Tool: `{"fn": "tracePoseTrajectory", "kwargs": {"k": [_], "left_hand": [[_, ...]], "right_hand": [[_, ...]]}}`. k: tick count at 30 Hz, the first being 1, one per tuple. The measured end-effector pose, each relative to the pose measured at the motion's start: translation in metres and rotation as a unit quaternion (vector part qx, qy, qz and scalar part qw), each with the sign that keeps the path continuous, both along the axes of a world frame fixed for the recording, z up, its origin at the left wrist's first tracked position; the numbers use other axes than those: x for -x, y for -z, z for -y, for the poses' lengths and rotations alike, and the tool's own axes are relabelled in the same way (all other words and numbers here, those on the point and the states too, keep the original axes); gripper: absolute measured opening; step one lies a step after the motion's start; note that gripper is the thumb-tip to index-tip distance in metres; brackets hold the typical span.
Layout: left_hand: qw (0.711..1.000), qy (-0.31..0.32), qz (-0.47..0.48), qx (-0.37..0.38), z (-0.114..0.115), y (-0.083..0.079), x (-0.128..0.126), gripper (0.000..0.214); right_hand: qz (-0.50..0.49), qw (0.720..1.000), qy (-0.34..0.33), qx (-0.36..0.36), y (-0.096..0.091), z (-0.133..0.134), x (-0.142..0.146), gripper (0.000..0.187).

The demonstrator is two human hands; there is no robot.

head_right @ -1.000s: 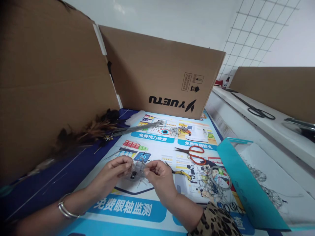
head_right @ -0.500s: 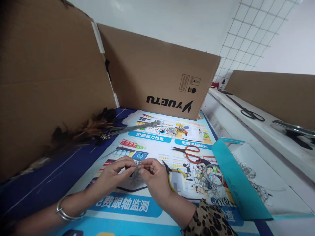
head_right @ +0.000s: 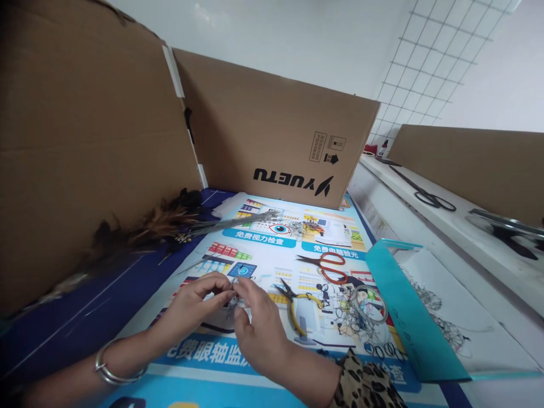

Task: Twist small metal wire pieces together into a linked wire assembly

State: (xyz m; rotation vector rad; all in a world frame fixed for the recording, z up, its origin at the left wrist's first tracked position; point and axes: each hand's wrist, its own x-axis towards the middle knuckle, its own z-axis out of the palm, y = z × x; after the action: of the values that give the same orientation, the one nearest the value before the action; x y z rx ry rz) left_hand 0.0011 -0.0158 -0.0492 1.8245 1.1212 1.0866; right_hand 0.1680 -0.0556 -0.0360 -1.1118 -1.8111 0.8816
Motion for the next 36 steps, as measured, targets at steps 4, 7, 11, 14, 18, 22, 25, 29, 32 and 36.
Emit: {"fn": "tracePoseTrajectory", "kwargs": {"k": [4, 7, 11, 14, 18, 22, 25, 29, 32, 36], "left_hand": [[0.998, 0.003, 0.046, 0.048, -0.002, -0.001, 0.002, 0.014], [0.986, 0.000, 0.122, 0.112, -0.004, 0.002, 0.003, 0.012], [0.957, 0.013, 0.212, 0.198, -0.007, 0.005, 0.005, 0.013], [0.936, 0.032, 0.262, 0.234, -0.009, 0.006, 0.007, 0.011], [0.908, 0.048, 0.317, 0.268, -0.011, 0.007, 0.009, 0.012], [0.885, 0.081, 0.360, 0.283, -0.012, 0.008, 0.010, 0.011], [0.869, 0.105, 0.384, 0.293, -0.012, 0.010, 0.011, 0.011], [0.858, 0.115, 0.392, 0.312, -0.012, 0.015, 0.012, 0.008], [0.861, 0.109, 0.380, 0.318, -0.012, 0.018, 0.013, 0.008], [0.874, 0.102, 0.360, 0.310, -0.012, 0.021, 0.013, 0.010]], "right_hand": [[0.050, 0.996, -0.035, -0.058, 0.000, 0.000, -0.003, 0.060], [0.038, 0.997, -0.006, -0.062, 0.004, -0.004, -0.006, 0.055], [0.031, 0.996, 0.065, -0.059, 0.009, -0.010, -0.009, 0.036], [0.030, 0.995, 0.079, -0.058, 0.013, -0.014, -0.010, 0.027], [0.036, 0.995, 0.076, -0.050, 0.015, -0.014, -0.009, 0.021], [0.037, 0.997, 0.071, -0.018, 0.019, -0.014, -0.006, 0.019], [0.036, 0.996, 0.076, 0.040, 0.025, -0.013, -0.004, 0.025], [0.039, 0.994, 0.064, 0.079, 0.033, -0.014, -0.002, 0.031], [0.044, 0.994, 0.059, 0.086, 0.037, -0.014, -0.001, 0.035], [0.067, 0.992, 0.066, 0.080, 0.040, -0.017, -0.001, 0.033]]}}
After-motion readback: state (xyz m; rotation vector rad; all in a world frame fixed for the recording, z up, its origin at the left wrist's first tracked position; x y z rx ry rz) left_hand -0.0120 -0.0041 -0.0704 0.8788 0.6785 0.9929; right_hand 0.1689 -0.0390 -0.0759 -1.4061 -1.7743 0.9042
